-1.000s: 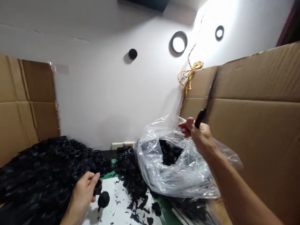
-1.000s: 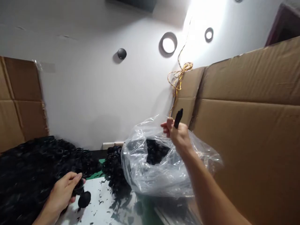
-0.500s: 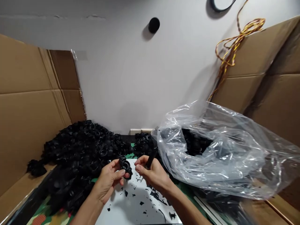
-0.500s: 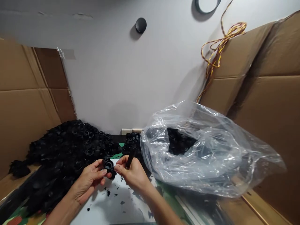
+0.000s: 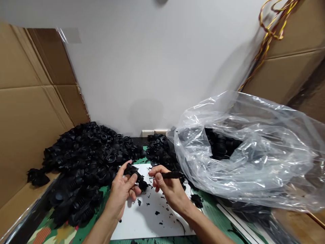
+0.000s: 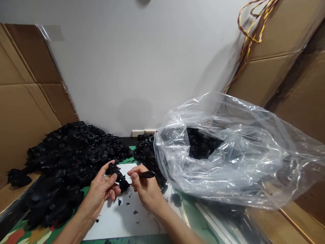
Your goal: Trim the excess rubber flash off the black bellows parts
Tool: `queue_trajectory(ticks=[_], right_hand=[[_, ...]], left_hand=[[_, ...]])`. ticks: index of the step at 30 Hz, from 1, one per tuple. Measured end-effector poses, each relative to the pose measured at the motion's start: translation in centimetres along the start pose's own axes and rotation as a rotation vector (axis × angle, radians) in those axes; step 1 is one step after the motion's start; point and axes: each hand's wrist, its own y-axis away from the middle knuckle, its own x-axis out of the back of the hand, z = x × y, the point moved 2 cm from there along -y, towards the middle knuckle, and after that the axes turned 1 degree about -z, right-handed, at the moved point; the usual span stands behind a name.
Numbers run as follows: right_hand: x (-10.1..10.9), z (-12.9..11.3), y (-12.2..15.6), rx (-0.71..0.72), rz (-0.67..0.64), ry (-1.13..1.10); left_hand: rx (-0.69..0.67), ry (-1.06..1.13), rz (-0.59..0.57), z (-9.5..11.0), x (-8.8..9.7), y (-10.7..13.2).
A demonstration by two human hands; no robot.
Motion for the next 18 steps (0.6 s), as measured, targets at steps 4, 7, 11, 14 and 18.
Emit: queue_trajectory(ticks=[4, 7, 11, 14, 18], right_hand=[[0.6, -0.8, 0.3, 0.066, 0.031, 0.181], [0.9, -0.9, 0.1, 0.01, 0.026, 0.165], [0.9, -0.7, 0.0, -0.018, 0.058, 0.033], [0.5, -0.7, 0.0, 0.035, 0.024, -0.033], [0.1, -0.4, 0.1, 0.054, -0.028, -0.049]], left_hand=[[-0.063, -0.236, 0.085, 0.1, 0.8, -0.5], [0.012, -0.218, 0.096, 0.3, 0.9, -0.5], [0.155, -0.148, 0.053, 0.6, 0.2, 0.2], [0.205, -0.092, 0.042, 0.6, -0.3, 0.5], [0.234, -0.035, 0.035, 0.3, -0.5, 0.5]])
